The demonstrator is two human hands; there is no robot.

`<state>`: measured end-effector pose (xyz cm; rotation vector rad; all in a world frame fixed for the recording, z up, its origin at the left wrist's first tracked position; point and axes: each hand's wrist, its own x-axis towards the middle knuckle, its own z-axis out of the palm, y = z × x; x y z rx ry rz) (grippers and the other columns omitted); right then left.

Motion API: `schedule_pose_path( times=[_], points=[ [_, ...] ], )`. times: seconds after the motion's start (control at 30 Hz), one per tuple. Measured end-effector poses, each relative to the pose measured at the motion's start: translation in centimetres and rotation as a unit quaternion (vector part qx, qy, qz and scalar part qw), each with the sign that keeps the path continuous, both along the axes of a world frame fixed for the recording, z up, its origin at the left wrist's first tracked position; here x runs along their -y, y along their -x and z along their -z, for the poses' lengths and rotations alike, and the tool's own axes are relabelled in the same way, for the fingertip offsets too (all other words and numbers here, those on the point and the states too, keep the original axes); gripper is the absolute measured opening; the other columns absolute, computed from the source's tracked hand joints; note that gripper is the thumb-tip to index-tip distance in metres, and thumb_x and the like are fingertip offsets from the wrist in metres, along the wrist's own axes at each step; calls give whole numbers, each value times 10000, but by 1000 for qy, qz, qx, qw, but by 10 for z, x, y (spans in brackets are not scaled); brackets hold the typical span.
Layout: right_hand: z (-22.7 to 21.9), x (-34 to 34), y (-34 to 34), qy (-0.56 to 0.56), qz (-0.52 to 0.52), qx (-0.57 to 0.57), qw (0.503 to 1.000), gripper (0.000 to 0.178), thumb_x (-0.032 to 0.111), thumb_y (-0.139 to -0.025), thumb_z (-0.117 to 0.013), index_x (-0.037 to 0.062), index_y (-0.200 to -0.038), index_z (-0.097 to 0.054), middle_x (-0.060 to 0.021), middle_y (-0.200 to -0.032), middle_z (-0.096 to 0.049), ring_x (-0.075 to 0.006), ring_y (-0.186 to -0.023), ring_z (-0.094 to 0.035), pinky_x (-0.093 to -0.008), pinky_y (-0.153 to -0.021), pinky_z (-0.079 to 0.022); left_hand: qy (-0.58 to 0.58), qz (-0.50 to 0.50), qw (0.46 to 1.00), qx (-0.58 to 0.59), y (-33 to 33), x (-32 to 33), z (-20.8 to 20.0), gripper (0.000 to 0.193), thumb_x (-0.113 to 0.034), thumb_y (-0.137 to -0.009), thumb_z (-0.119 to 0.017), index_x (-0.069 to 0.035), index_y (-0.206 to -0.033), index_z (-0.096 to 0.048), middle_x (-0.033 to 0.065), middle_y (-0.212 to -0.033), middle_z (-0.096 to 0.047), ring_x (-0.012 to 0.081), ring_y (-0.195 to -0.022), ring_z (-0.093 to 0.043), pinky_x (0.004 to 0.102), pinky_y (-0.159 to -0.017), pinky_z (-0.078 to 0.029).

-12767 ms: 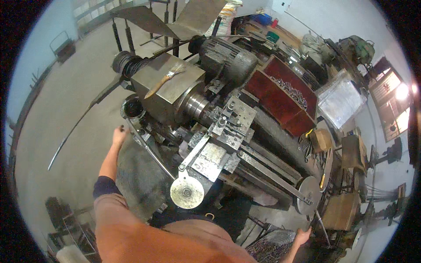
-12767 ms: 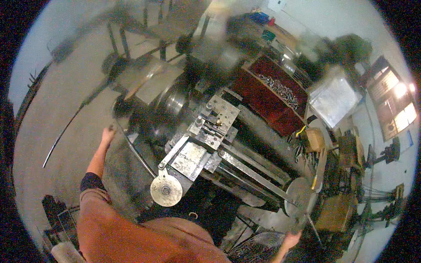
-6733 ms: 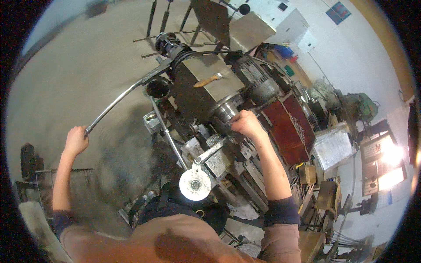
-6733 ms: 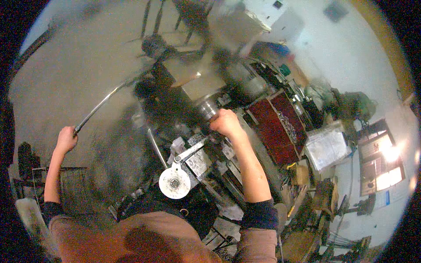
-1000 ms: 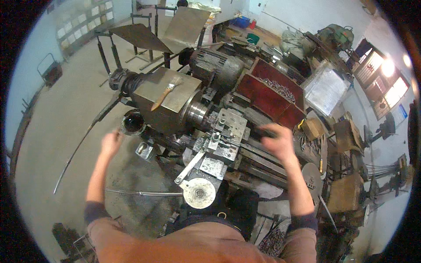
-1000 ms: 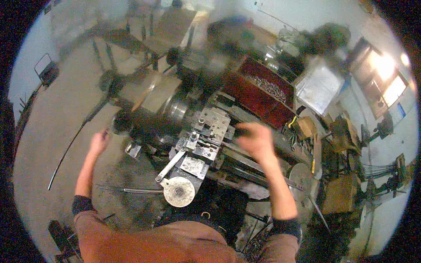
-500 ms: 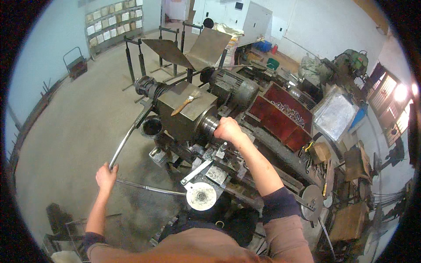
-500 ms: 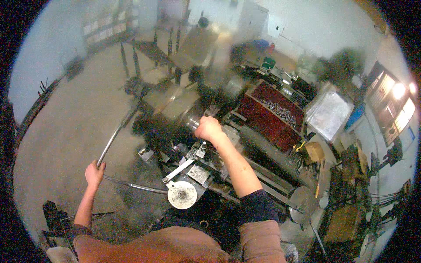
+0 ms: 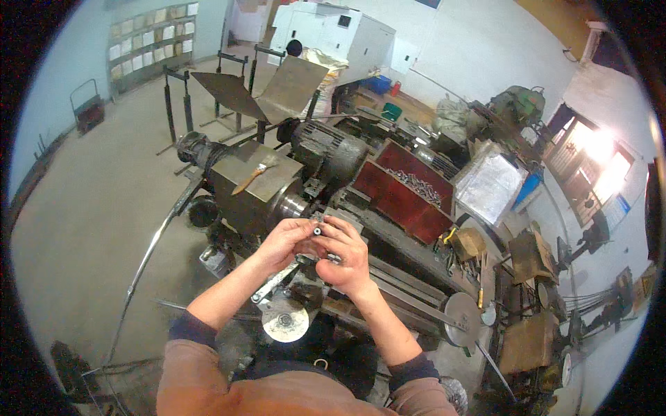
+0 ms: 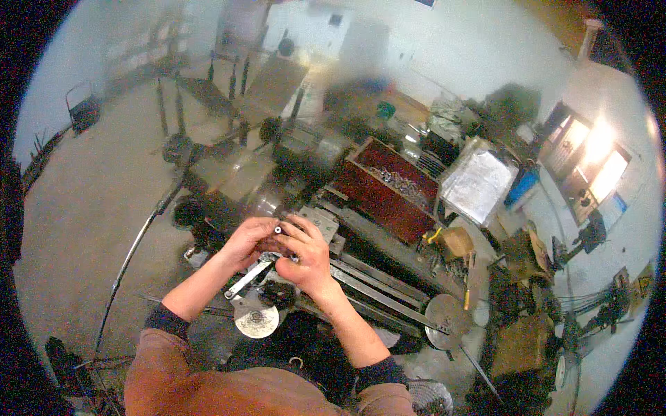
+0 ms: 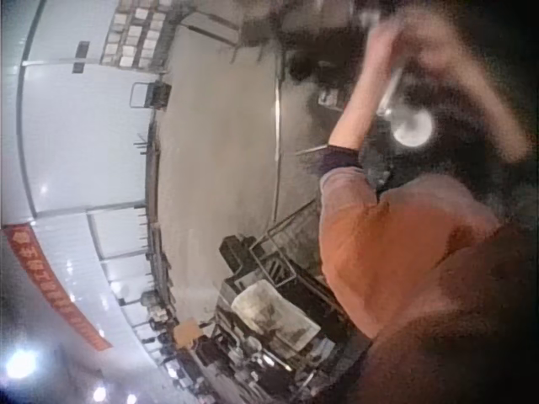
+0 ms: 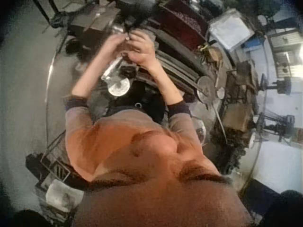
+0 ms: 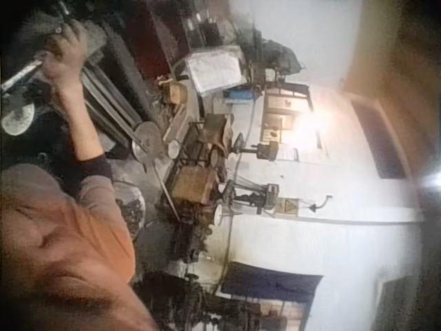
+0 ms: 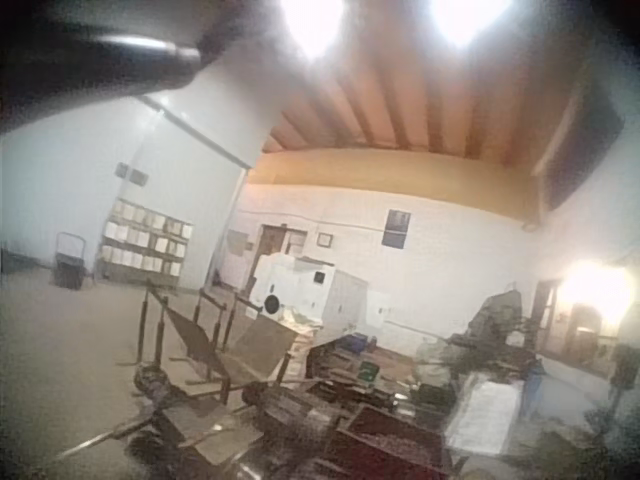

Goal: The person operates a metal lathe in a workshop, repeatedly inserting small cylindrical metal parts into the chuck, adjusting the machine, and removing the parts. The person handles the parts one at a time and places them into a nearby container.

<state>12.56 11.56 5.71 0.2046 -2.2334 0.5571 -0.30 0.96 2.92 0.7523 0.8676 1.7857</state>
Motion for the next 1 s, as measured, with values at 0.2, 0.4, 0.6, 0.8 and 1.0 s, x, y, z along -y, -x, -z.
schedule_pose_path(
  times=[0.2, 0.4, 0.6, 0.8, 1.0],
  points=[
    [7, 3, -12, -31, 81, 36, 996, 366, 174, -540, -614, 57, -884, -652, -180, -1080, -536, -358, -952, -532, -429, -830, -444, 47, -110, 959, -258, -11, -6, 0, 268, -235, -896, -551, 14, -816, -612, 68, -683, -619, 134, -589, -591, 259, -549, -470],
    [12, -1, -4, 7, -16, 161, 987, 224, 124, -568, -612, 47, -776, -643, -112, -840, -612, -296, -771, -580, -380, -661, -481, 108, -129, 877, -451, 2, 10, 6, 278, -247, -841, -628, -7, -700, -629, 37, -525, -552, 61, -500, -498, 248, -461, -398],
    [11, -2, -2, 44, -76, 131, 988, 237, 101, -582, -592, 60, -803, -666, -109, -907, -642, -271, -736, -601, -344, -645, -488, 45, -21, 962, -267, 5, 16, 18, 266, -246, -896, -561, -1, -803, -599, 46, -638, -600, 107, -549, -573, 257, -513, -469],
    [25, -6, -2, 167, -118, 124, 971, 253, 76, -575, -545, 46, -786, -682, -125, -867, -654, -251, -764, -637, -309, -698, -501, 20, 25, 982, -186, 5, 19, 32, 255, -240, -903, -553, -3, -810, -564, 61, -669, -600, 129, -572, -594, 269, -552, -491],
    [31, -14, 2, 255, -194, 180, 930, 231, 153, -628, -596, 44, -801, -705, -134, -890, -666, -272, -842, -646, -318, -788, -492, 35, 35, 977, -208, 12, 31, 33, 255, -251, -889, -575, -5, -820, -572, 62, -678, -609, 132, -579, -604, 260, -557, -483]
  ],
)
